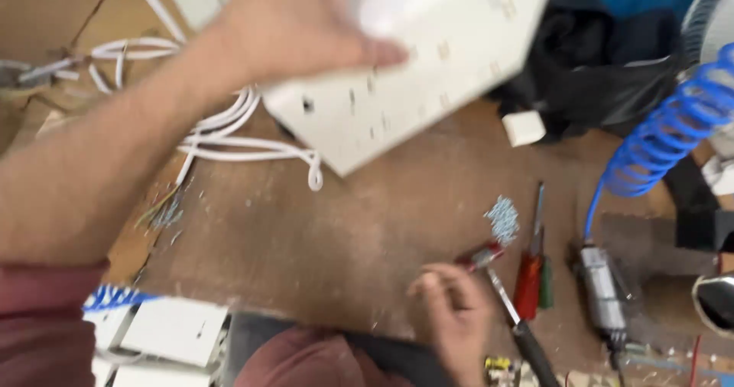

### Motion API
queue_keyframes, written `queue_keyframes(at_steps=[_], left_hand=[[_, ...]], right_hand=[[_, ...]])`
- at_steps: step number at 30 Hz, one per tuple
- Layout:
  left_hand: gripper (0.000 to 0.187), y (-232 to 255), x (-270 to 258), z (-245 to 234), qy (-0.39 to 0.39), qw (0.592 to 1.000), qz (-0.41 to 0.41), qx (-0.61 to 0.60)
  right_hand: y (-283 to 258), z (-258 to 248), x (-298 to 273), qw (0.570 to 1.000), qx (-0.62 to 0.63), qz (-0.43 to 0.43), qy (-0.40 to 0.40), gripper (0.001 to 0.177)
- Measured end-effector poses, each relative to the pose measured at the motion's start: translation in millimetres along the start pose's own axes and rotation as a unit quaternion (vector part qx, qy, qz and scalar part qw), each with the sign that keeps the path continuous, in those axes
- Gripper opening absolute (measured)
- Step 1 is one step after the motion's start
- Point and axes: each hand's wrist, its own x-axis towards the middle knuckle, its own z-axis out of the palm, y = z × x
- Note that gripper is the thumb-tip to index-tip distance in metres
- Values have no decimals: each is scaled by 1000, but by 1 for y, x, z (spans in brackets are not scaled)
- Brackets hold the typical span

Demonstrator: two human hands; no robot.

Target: Assembling and securing internal components into white electrical boxes using screws, manual screwdrivers, a mallet, and a pneumatic tool.

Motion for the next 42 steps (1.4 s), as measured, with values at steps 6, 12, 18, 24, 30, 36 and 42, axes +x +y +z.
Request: queue_keyframes(at_steps=[6,12,18,24,30,36,42], left_hand=[[83,-31,-89,109,-24,997,46,-54],[91,-27,-144,144,-96,991,74,-53],[89,-24,-166,161,84,988,130,-15],[107,27,-145,172,77,989,19,121],[96,20,-139,178,59,993,16,105],[97,19,-137,175,36,993,13,116],[92,20,-138,177,66,992,0,107]], right_hand=[[-66,-9,15,945,-133,-265,139,34],[-44,-5,49,988,11,-153,15,83],[-46,13,53,991,35,-124,-25,84],[-47,18,51,989,-4,-144,22,79],[-60,24,49,987,-41,-153,13,80],[-64,18,47,988,-24,-152,4,76],[-63,-96,2,771,-624,-118,52,39]])
